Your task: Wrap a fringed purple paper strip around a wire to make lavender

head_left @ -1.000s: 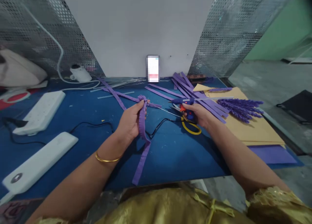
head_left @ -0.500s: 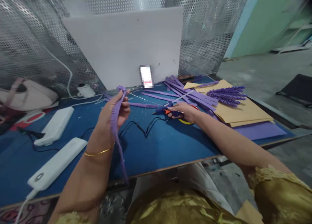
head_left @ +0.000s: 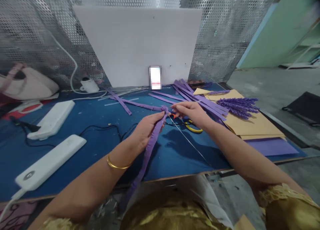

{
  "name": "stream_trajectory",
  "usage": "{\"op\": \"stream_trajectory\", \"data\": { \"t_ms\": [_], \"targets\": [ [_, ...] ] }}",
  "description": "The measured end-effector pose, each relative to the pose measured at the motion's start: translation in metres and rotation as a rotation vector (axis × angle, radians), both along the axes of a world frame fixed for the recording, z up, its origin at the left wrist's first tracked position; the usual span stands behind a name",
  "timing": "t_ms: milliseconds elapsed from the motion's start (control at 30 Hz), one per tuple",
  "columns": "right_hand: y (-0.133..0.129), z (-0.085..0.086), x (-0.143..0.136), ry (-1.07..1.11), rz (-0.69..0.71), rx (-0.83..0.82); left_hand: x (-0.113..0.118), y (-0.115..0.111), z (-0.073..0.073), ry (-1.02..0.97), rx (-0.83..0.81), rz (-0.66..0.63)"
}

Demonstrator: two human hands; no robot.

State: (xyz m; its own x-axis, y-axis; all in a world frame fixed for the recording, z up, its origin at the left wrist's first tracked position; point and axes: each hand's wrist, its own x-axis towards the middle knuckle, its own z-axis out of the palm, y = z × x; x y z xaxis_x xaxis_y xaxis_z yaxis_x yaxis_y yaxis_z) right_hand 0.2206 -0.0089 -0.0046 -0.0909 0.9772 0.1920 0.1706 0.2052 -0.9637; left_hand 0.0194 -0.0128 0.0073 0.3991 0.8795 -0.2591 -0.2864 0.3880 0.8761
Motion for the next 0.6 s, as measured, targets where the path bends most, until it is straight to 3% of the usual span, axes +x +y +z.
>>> {"op": "stream_trajectory", "data": {
  "t_ms": [67,133,400,600],
  "targets": [
    [-0.002,0.004,-0.010,0.149,0.154,-0.080,0.003,-0.006,-0.002,-0.019,0.008,-0.036],
    [-0.003,0.006,-0.017,0.193,0.222,-0.124,0.003,-0.009,-0.002,-0.061,-0.008,-0.067],
    [0.008,0.012,-0.024,0.253,0.274,-0.269,0.002,-0.001,-0.005,-0.022,-0.031,-0.029],
    [0.013,0.010,-0.017,0.239,0.288,-0.266,-0.001,0.003,-0.002,0.040,-0.053,-0.029]
  ]
}}
